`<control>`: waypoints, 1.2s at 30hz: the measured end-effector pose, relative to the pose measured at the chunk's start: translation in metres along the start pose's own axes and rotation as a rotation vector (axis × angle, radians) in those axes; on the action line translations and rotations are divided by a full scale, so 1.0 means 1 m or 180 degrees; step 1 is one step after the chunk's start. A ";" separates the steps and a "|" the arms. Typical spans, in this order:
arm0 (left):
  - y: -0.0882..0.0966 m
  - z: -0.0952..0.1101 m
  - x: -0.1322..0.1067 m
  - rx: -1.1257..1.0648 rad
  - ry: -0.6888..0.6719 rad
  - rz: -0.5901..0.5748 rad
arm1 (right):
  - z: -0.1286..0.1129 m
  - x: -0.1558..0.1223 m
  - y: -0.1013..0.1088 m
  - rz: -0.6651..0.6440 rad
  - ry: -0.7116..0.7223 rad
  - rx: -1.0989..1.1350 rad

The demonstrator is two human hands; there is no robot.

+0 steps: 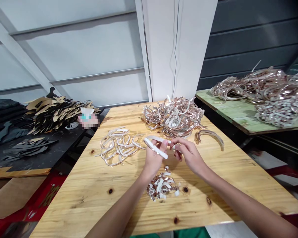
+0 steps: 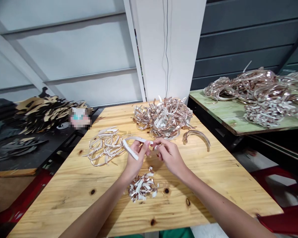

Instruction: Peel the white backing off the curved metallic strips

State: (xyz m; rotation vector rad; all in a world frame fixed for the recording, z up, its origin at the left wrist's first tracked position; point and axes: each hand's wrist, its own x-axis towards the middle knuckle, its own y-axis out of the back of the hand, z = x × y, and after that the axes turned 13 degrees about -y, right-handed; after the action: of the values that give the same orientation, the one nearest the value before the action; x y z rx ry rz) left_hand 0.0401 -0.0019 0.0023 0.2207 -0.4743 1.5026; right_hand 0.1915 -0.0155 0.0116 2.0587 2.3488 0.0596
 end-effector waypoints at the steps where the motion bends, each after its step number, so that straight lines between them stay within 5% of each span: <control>1: 0.000 0.000 0.000 0.0013 0.0017 0.0016 | 0.000 0.000 -0.001 0.0095 -0.0004 -0.0024; 22: 0.001 0.001 -0.005 0.0546 -0.0624 -0.0142 | -0.004 -0.004 -0.003 0.0456 0.0082 -0.0130; 31: 0.000 0.000 0.000 0.0145 -0.0119 -0.0039 | 0.002 -0.002 -0.002 0.0359 0.0224 -0.0029; 36: 0.005 -0.004 0.003 -0.0347 0.0186 -0.0284 | 0.000 -0.003 0.000 0.0195 0.0259 -0.0012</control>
State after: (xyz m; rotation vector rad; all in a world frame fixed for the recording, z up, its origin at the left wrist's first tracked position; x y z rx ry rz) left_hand 0.0359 0.0026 -0.0008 0.1109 -0.4919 1.3880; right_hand 0.1916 -0.0187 0.0117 2.1667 2.3279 0.1514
